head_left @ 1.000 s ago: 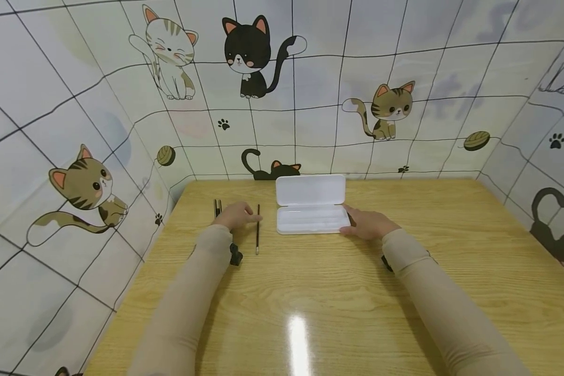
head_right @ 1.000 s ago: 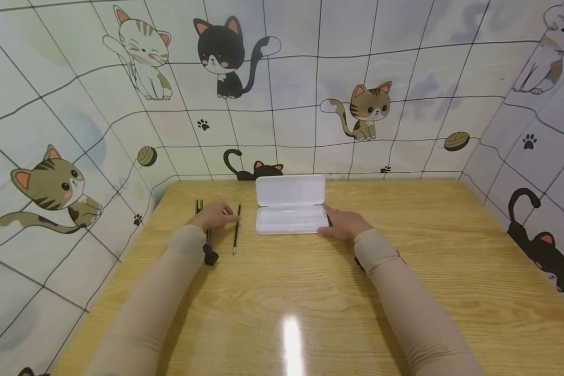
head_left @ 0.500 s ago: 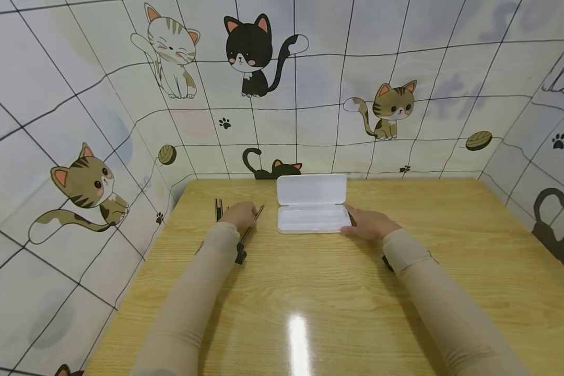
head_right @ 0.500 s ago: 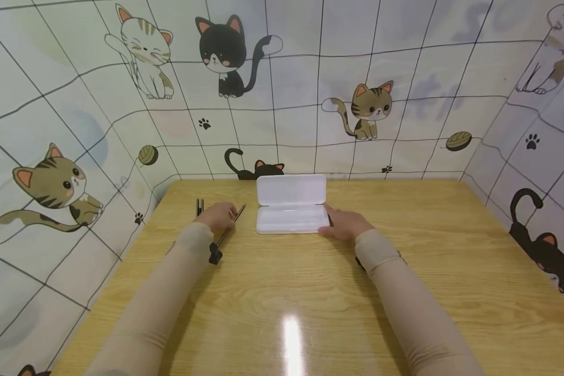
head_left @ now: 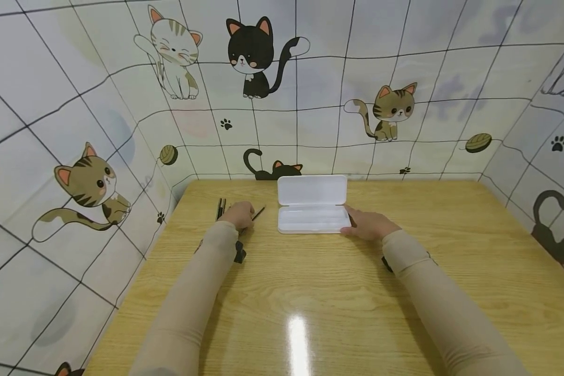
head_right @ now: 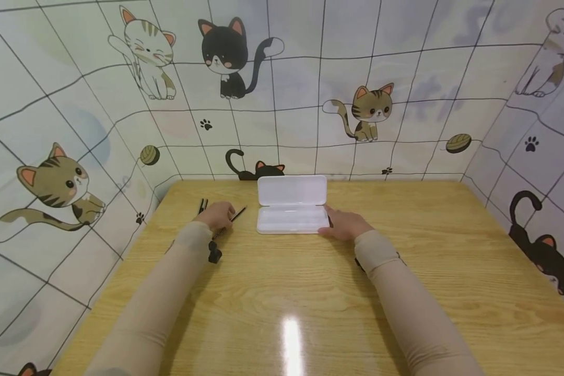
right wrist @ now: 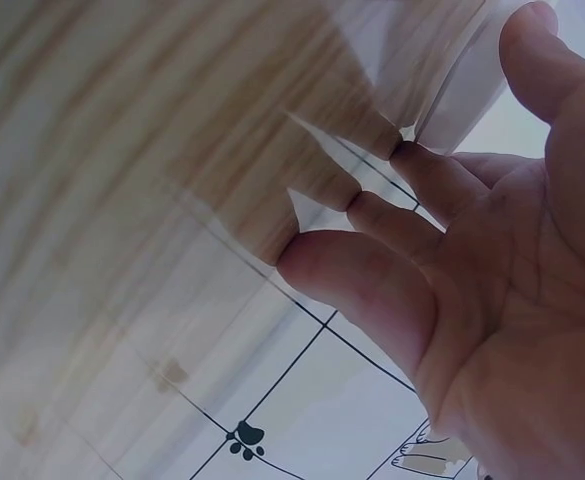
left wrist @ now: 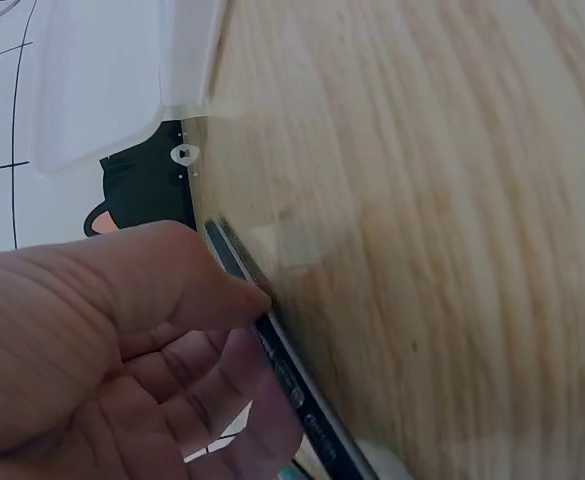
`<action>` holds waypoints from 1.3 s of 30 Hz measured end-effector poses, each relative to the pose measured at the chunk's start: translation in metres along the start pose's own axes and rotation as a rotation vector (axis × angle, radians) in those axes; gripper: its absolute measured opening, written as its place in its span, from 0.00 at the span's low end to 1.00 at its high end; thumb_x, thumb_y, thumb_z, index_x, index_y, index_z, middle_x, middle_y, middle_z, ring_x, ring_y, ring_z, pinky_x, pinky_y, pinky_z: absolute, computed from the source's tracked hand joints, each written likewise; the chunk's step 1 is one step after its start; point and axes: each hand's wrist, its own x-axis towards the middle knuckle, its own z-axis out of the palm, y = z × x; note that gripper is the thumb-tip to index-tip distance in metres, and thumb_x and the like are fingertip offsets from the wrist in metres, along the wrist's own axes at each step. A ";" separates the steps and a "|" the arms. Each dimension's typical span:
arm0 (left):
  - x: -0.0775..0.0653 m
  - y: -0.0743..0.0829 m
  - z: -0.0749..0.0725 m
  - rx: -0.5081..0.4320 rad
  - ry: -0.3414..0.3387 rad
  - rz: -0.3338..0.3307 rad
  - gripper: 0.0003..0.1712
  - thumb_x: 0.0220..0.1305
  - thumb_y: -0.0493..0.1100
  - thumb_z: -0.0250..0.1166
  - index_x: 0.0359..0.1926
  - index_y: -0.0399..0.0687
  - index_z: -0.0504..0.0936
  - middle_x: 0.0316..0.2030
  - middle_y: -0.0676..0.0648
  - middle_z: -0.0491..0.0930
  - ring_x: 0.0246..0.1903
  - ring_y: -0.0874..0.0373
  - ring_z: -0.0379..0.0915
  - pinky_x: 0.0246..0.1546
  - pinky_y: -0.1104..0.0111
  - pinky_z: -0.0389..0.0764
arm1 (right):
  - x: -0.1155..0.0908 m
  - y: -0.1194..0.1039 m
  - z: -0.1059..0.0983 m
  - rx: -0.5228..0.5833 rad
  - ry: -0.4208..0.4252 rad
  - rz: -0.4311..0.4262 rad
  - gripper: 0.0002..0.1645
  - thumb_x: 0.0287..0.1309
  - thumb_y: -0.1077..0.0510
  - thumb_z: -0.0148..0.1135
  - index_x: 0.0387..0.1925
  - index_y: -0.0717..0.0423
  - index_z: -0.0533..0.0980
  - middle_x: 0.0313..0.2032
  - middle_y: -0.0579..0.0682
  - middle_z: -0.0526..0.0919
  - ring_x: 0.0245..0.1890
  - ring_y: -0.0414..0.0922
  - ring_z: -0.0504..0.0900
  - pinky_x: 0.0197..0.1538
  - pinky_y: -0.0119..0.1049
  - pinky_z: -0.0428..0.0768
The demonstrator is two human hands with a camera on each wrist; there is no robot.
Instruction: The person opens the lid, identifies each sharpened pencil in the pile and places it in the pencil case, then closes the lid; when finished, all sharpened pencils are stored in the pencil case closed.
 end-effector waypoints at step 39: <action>0.004 -0.020 -0.006 -0.181 -0.030 0.015 0.27 0.69 0.36 0.64 0.67 0.38 0.72 0.60 0.36 0.75 0.55 0.43 0.76 0.52 0.54 0.80 | 0.004 0.007 -0.004 0.027 0.030 -0.033 0.56 0.68 0.33 0.58 0.81 0.54 0.44 0.75 0.65 0.59 0.72 0.66 0.61 0.70 0.63 0.61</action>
